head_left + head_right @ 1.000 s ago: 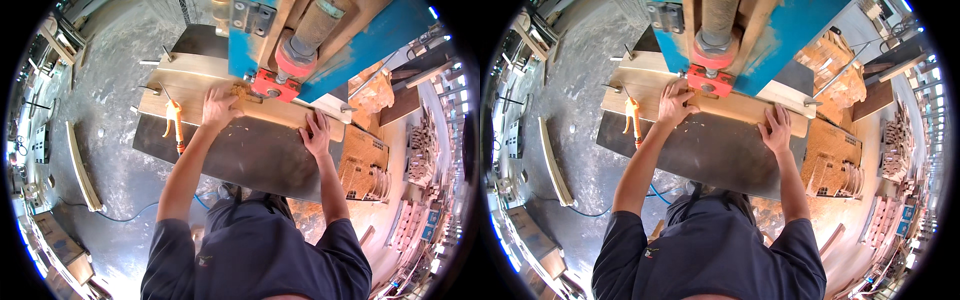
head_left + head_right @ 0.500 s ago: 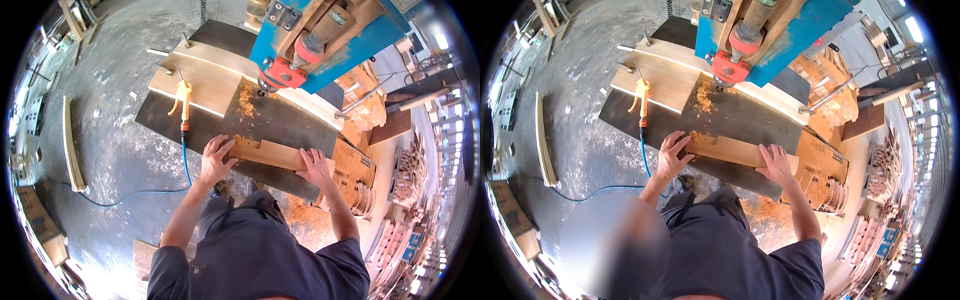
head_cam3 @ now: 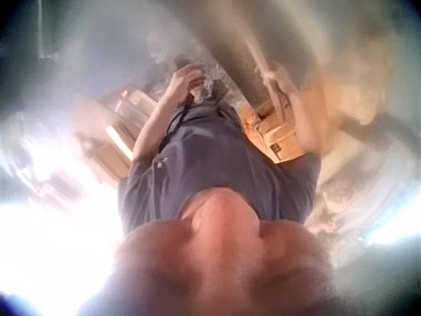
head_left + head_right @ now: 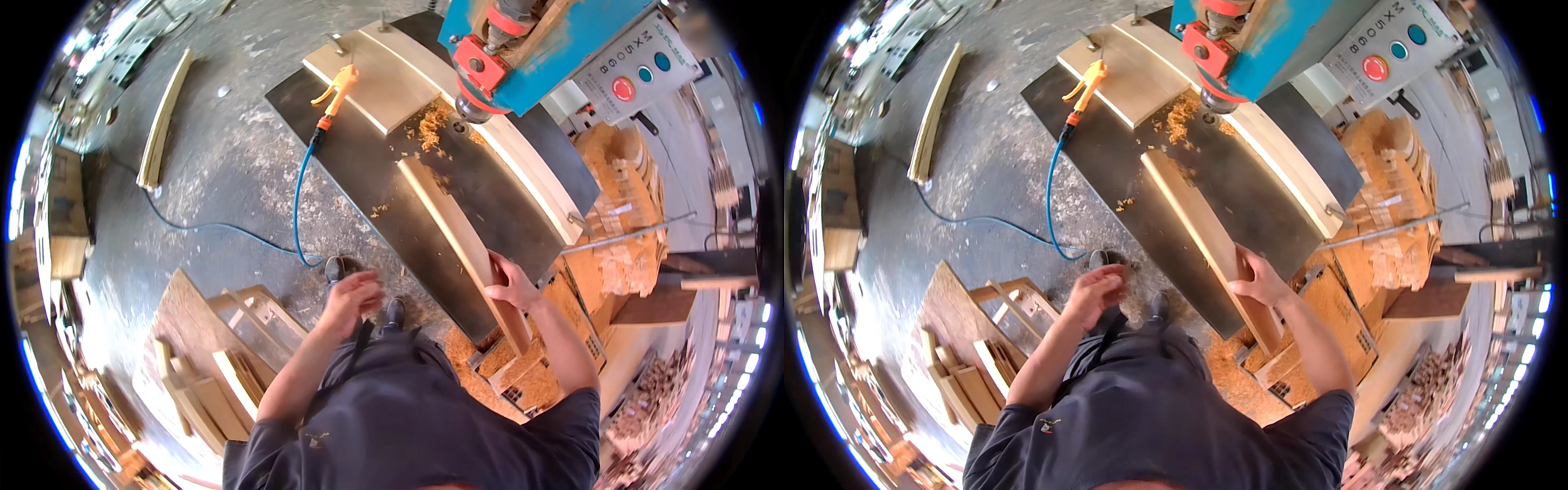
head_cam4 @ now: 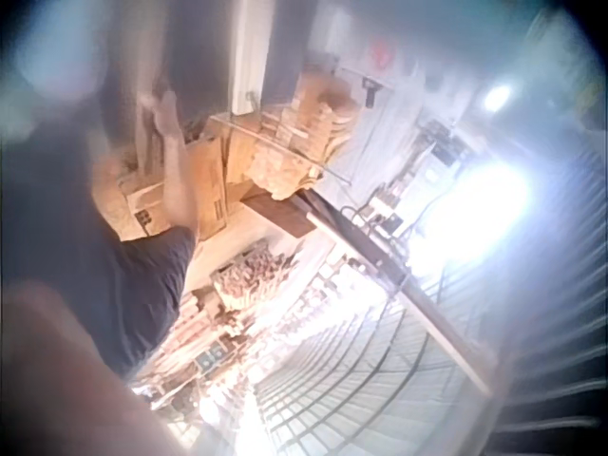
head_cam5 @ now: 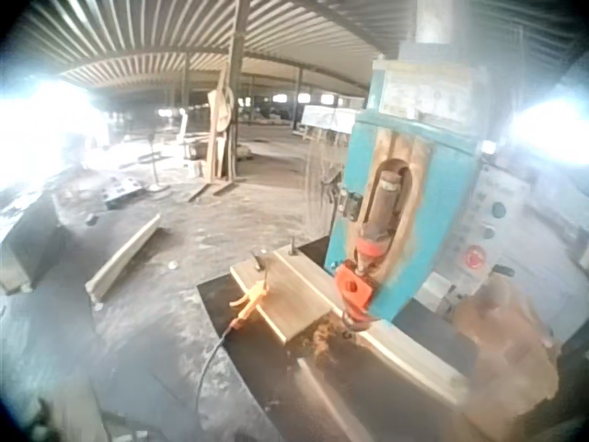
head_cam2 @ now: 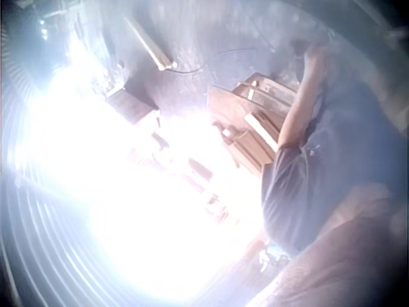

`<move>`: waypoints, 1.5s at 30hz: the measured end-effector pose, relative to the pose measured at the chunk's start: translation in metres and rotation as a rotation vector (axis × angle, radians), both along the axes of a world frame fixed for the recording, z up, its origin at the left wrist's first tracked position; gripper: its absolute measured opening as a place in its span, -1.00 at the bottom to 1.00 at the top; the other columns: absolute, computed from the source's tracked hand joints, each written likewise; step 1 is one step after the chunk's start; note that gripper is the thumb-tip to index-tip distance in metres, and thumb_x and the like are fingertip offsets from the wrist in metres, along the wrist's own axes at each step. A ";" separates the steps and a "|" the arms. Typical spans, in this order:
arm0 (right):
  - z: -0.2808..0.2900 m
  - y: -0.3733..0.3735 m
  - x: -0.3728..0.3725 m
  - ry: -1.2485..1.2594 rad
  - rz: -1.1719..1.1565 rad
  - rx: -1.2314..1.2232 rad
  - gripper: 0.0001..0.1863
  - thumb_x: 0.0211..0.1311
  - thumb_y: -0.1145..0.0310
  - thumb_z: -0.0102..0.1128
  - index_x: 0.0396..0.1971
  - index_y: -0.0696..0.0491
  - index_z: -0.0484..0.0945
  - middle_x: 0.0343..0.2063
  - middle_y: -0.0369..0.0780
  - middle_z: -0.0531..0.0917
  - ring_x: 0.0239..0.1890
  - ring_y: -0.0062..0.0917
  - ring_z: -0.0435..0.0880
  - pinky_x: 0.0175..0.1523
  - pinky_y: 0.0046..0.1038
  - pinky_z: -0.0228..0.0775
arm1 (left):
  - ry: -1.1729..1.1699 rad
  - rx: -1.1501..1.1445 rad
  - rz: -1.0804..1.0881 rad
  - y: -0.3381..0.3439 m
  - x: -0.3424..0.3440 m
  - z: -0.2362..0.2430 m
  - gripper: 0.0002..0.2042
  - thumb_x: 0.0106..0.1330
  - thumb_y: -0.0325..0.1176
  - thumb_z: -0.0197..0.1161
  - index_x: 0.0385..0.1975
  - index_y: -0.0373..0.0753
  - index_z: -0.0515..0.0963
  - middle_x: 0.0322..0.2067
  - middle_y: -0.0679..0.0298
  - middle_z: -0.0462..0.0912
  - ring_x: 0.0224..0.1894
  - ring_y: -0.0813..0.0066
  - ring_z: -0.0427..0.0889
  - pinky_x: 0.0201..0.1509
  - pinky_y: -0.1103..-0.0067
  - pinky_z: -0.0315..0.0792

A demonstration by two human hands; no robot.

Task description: The person operates a vertical spindle moulder to shape the edges of wooden planks. They repeatedly pick up planks from a nearby stack, feed them through the machine, and place the finished pieces onto a growing pile. The person uses an air blower to clear sawdust from the machine table between operations.

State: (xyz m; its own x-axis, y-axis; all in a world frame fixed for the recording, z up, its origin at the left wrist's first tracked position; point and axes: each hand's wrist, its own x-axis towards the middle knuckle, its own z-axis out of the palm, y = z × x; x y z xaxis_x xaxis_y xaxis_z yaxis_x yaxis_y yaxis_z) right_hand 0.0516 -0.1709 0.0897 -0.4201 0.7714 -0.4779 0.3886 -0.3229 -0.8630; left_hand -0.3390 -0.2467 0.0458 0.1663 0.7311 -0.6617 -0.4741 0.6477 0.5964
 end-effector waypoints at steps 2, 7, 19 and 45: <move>0.013 -0.001 -0.014 0.587 -0.212 -0.585 -0.11 0.25 0.19 0.28 0.57 0.10 0.21 -0.11 -0.13 0.62 -0.27 -0.51 0.48 -0.14 -0.46 0.48 | -0.109 -0.033 -0.065 -0.015 0.030 0.014 -0.52 0.48 -0.32 0.37 0.34 -0.32 0.50 0.03 0.17 0.71 -0.03 0.41 0.77 0.06 0.48 0.65; 0.007 -0.038 -0.046 0.250 -0.048 -0.224 -0.04 0.08 0.25 0.44 0.51 0.14 0.26 -0.12 -0.23 0.61 -0.10 -0.53 0.62 -0.14 -0.50 0.57 | -0.248 0.067 -0.142 -0.038 0.079 0.045 -0.17 0.39 0.01 0.47 0.55 -0.22 0.26 0.34 0.10 0.52 0.32 0.29 0.56 0.34 0.28 0.52; 0.021 -0.025 -0.256 0.162 0.757 0.291 -0.40 0.27 0.55 0.36 0.34 0.20 0.53 0.05 -0.14 0.70 -0.07 -0.51 0.72 0.06 -0.44 0.61 | -0.124 0.384 1.290 -0.168 -0.089 0.026 -0.70 0.34 -0.63 0.39 0.04 -0.25 0.64 -0.04 0.25 0.77 0.00 0.39 0.76 0.11 0.39 0.65; -0.012 0.165 -0.372 -0.533 -0.153 0.974 -0.43 0.39 0.03 0.33 0.26 0.03 0.55 -0.17 -0.02 0.76 -0.07 -0.04 0.76 0.04 -0.01 0.58 | -0.146 -0.237 1.928 -0.519 -0.320 -0.118 -0.52 0.50 -0.32 0.27 0.35 -0.37 0.45 0.35 0.06 0.56 0.32 0.14 0.62 0.34 0.30 0.66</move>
